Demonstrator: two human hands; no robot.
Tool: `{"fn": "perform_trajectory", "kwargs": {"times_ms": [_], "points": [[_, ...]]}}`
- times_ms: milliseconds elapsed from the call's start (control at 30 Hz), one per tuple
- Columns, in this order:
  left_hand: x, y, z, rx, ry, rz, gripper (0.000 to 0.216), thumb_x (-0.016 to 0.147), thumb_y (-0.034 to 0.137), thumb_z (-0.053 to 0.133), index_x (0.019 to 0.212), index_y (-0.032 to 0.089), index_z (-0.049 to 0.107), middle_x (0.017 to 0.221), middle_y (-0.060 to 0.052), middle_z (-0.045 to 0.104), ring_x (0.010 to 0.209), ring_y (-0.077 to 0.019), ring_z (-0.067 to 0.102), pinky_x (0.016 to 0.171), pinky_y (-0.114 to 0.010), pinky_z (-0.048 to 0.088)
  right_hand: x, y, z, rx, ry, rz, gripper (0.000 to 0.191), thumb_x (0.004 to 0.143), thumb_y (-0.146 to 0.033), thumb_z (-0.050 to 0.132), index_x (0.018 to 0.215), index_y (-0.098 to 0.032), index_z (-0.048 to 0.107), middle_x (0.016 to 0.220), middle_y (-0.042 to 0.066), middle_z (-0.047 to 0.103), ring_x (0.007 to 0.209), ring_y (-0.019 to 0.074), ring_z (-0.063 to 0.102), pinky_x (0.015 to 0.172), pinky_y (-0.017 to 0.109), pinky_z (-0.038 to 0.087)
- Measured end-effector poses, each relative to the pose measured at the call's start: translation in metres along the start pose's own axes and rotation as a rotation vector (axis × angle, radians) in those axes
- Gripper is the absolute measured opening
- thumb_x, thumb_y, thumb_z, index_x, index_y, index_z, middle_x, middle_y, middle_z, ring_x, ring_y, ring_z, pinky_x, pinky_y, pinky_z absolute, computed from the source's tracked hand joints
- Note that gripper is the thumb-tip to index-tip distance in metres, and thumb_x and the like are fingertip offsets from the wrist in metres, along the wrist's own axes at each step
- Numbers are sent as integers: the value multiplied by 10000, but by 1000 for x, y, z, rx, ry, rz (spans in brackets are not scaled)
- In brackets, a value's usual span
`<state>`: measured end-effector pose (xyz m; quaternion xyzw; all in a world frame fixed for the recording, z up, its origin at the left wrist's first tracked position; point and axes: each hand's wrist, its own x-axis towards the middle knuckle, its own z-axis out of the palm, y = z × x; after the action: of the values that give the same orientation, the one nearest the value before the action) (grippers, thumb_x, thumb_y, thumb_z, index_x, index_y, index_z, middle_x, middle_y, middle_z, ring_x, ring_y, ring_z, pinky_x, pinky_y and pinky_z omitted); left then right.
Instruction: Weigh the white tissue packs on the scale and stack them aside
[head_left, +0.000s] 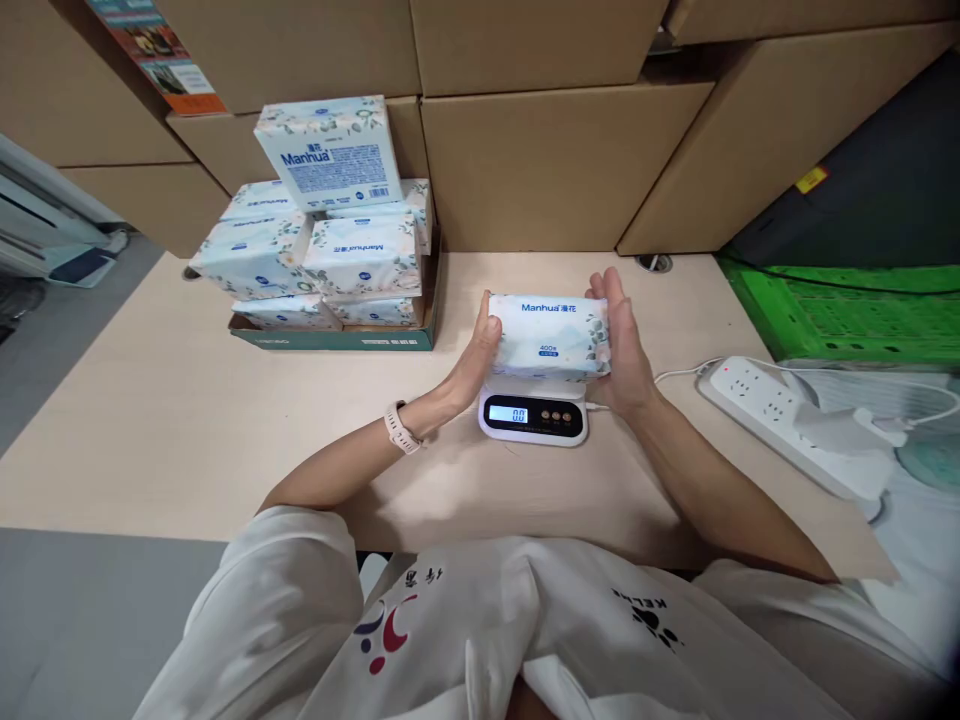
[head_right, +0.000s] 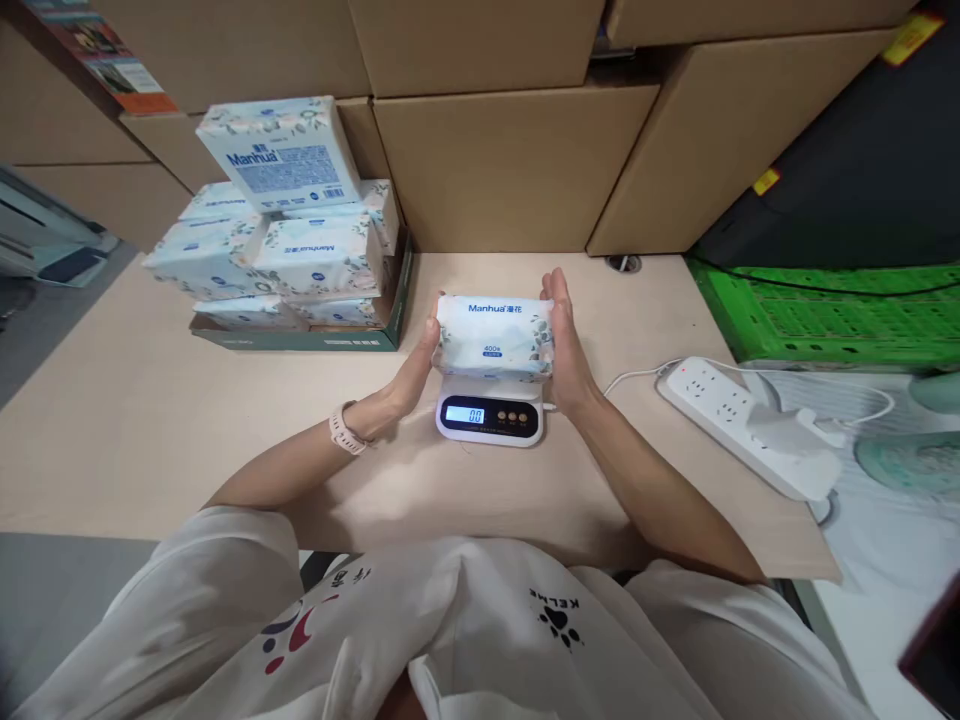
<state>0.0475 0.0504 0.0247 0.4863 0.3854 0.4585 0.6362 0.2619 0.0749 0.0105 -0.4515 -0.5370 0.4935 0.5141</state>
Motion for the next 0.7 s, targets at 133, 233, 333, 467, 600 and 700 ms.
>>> {"fn": "perform_trajectory", "kwargs": {"times_ms": [133, 233, 333, 467, 600, 700], "points": [[1, -9, -3, 94, 14, 42, 949, 985, 826, 415, 1749, 337, 135, 1837, 31, 113, 1725, -213, 18, 1418, -388, 11, 2, 12, -4, 17, -9, 22, 892, 937, -875, 313, 1704, -448, 156, 1845, -41, 99, 1729, 210, 75, 1406, 582, 151], [-1, 2, -7, 117, 129, 56, 806, 1035, 757, 384, 1709, 328, 278, 1841, 31, 57, 1723, -180, 24, 1412, -368, 47, -8, 12, -10, -12, 65, -35, 836, 962, -839, 336, 1688, -439, 231, 1834, -24, 180, 1724, 216, 144, 1406, 586, 155], [-6, 32, -13, 34, 306, 90, 602, 1063, 584, 472, 1567, 258, 497, 1799, -56, 290, 1684, -215, 271, 1390, -380, 212, -28, 11, -15, -128, 299, -210, 688, 1024, -721, 376, 1613, -370, 424, 1710, 41, 455, 1615, 236, 420, 1375, 593, 249], [-18, 77, -26, -175, 398, -35, 325, 996, 374, 547, 1226, 188, 680, 1562, -114, 619, 1538, -270, 526, 1321, -435, 379, -47, 19, -19, -206, 565, -401, 547, 1080, -555, 381, 1457, -227, 604, 1426, 100, 687, 1291, 219, 672, 1262, 571, 415], [-27, 98, -33, -267, 397, -158, 211, 955, 292, 553, 1059, 183, 701, 1362, -103, 732, 1461, -264, 600, 1298, -453, 418, -46, 30, -28, -254, 568, -490, 506, 1079, -519, 395, 1429, -231, 621, 1377, 90, 705, 1216, 213, 692, 1190, 543, 477], [-30, 100, -31, -275, 394, -164, 204, 942, 268, 558, 1054, 184, 706, 1329, -98, 741, 1444, -257, 610, 1298, -442, 420, -44, 32, -31, -284, 558, -520, 500, 1076, -518, 397, 1427, -244, 624, 1367, 88, 707, 1194, 221, 698, 1162, 542, 496]]}}
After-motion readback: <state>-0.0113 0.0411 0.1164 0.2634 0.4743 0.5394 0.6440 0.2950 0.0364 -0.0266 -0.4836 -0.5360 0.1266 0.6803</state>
